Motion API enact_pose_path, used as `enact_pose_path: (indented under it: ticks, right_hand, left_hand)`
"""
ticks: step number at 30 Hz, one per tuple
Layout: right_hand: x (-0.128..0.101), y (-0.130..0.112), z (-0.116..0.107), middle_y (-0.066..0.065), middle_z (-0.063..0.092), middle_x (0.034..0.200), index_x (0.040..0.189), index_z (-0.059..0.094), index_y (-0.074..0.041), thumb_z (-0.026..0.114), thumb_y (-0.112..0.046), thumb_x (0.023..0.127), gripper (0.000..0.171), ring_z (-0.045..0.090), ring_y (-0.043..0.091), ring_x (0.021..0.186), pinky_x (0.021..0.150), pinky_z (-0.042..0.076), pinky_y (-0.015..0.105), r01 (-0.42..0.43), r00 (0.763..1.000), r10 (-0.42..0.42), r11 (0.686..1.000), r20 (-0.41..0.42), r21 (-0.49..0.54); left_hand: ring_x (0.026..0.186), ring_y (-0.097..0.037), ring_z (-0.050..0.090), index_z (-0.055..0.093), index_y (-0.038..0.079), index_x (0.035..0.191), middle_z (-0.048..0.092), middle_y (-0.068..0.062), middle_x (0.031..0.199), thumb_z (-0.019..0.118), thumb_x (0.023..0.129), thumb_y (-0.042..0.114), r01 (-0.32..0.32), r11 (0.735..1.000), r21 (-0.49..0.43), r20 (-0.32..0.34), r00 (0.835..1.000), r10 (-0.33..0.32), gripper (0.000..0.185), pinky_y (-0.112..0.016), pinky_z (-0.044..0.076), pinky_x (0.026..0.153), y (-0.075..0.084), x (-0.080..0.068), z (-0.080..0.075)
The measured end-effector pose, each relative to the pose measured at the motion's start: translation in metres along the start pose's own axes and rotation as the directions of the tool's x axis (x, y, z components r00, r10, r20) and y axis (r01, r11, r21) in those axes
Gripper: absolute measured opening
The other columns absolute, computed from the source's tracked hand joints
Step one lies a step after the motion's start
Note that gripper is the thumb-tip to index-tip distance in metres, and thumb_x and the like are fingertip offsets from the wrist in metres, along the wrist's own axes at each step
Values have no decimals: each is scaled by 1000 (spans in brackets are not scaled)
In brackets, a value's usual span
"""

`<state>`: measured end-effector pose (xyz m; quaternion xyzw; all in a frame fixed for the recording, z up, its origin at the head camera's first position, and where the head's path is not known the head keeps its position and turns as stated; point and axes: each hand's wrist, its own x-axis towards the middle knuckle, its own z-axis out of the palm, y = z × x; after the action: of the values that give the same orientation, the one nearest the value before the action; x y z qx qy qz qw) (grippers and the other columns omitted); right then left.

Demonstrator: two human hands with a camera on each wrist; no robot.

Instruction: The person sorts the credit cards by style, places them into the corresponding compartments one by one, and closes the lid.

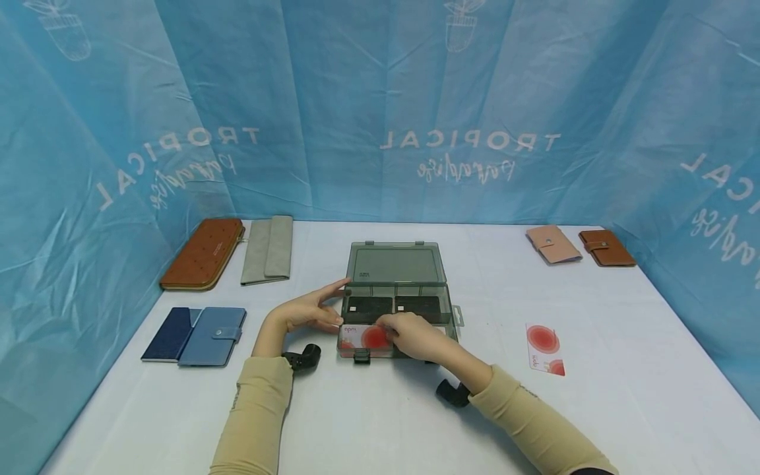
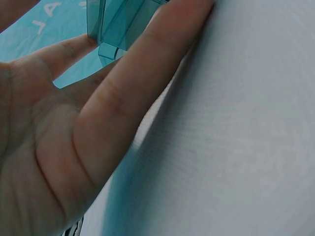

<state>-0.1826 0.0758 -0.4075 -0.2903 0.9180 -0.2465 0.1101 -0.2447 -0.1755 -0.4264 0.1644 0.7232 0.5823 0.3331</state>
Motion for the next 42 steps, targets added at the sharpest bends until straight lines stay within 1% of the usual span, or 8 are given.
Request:
enact_pose_path:
  ticks: [4,10,14,19,28,35,39,42]
  right_hand:
    - [-2,-3,1,4,65,112,123,60,-13,50,-12,95,30,62,18,100,81,53,36,-31,999,30,996,-19,-88]
    - [-4,-5,1,6,66,106,125,51,-17,47,-17,97,29,58,14,74,61,48,30,-81,997,80,990,-11,-117]
    - [-4,-5,0,6,65,103,123,51,-17,48,-16,97,27,52,12,68,57,43,28,-95,995,95,989,-10,-113]
    - [-4,-5,-2,5,67,101,126,54,-15,51,-16,95,31,58,13,76,56,43,26,-74,997,74,986,-2,-148]
    - [-31,19,-30,-4,59,73,125,56,-11,54,-13,93,33,45,8,55,52,41,25,-44,995,48,998,-91,49]
    - [-64,59,-54,2,61,82,119,60,-9,57,-10,91,28,50,12,67,57,44,26,-69,975,95,989,-200,132]
    - [-84,80,-63,6,62,88,120,59,-9,57,-10,91,29,54,16,75,60,46,29,-93,973,126,981,-192,172]
    - [-101,96,-68,12,60,105,125,54,-6,60,-11,89,37,56,25,91,73,49,39,-104,981,126,984,-148,147]
  left_hand:
    - [88,-20,62,5,20,151,2,-24,151,66,82,4,-18,1000,15,13,1000,17,93,-41,52,86,-2,0,-1]
    - [89,-19,62,7,24,151,-2,-29,149,73,80,20,-79,996,29,66,995,77,97,-39,52,86,-3,-3,-2]
    - [88,-19,61,5,22,151,1,-24,151,72,79,15,-32,999,27,26,999,31,99,-41,52,86,-1,-2,-3]
    - [87,-20,61,4,21,151,3,-22,152,67,81,3,-1,1000,8,3,1000,1,95,-40,52,85,-2,2,-4]
    - [87,-19,62,5,22,151,3,-21,152,68,81,5,12,1000,16,0,1000,-12,95,-37,53,82,-3,0,-2]
    - [86,-18,62,3,20,151,1,-22,152,67,82,4,5,1000,8,8,1000,-5,95,-37,53,83,-2,-2,-2]
    - [86,-19,61,4,22,151,2,-20,152,67,82,4,5,1000,1,7,1000,-5,95,-39,53,84,-2,-1,-3]
    - [87,-19,62,4,22,151,1,-21,152,67,82,5,1,1000,0,14,1000,-1,95,-39,53,85,-4,1,-3]
